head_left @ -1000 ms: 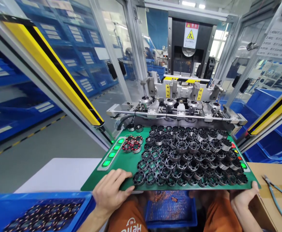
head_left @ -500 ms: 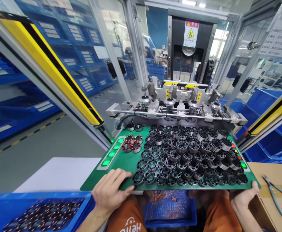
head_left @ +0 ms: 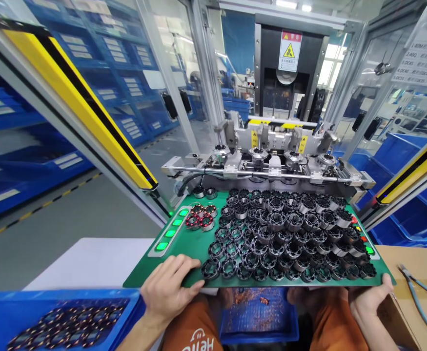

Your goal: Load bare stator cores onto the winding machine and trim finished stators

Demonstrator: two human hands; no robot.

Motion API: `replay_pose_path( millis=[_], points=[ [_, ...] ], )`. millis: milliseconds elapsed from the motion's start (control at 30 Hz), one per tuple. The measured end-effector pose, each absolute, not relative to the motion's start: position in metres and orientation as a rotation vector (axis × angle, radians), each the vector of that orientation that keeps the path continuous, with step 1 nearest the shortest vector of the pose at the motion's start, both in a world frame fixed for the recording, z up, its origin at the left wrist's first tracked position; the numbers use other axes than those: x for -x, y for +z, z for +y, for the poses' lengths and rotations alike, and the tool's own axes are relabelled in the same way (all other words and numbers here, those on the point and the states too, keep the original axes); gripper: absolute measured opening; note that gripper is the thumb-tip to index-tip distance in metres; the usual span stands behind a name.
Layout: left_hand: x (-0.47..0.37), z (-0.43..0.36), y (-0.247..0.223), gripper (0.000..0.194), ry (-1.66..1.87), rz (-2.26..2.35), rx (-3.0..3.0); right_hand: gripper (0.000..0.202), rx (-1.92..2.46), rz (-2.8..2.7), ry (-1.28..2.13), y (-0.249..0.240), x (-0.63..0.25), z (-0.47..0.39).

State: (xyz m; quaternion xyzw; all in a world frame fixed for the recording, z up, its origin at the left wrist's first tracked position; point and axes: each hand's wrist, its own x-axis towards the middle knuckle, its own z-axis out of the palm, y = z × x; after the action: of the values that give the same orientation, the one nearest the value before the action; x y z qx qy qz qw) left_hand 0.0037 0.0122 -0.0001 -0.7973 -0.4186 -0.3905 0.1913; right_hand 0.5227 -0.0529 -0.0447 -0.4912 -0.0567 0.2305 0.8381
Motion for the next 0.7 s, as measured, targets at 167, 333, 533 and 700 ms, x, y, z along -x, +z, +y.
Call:
replay_pose_path(
  millis=[167, 333, 533, 700],
  points=[
    [-0.0017, 0.0129, -0.0019, 0.058, -1.097, -1.164, 2.243, 0.064, 1.069, -0.084, 0.475, -0.0371, -0.5169, -0.0519],
    [0.0029, 0.0125, -0.0086, 0.058, -1.078, -1.195, 2.270, 0.066, 1.093, -0.073, 0.450, -0.0370, -0.5164, -0.0520],
    [-0.0008, 0.0128, -0.0062, 0.058, -1.094, -1.186, 2.251, 0.068, 1.089, -0.044, 0.482, -0.0405, -0.5209, -0.0524],
    [-0.0042, 0.0127, -0.0002, 0.056, -1.097, -1.162, 2.239, 0.072, 1.084, -0.056, 0.490, -0.0450, -0.5235, -0.0526]
  ],
)
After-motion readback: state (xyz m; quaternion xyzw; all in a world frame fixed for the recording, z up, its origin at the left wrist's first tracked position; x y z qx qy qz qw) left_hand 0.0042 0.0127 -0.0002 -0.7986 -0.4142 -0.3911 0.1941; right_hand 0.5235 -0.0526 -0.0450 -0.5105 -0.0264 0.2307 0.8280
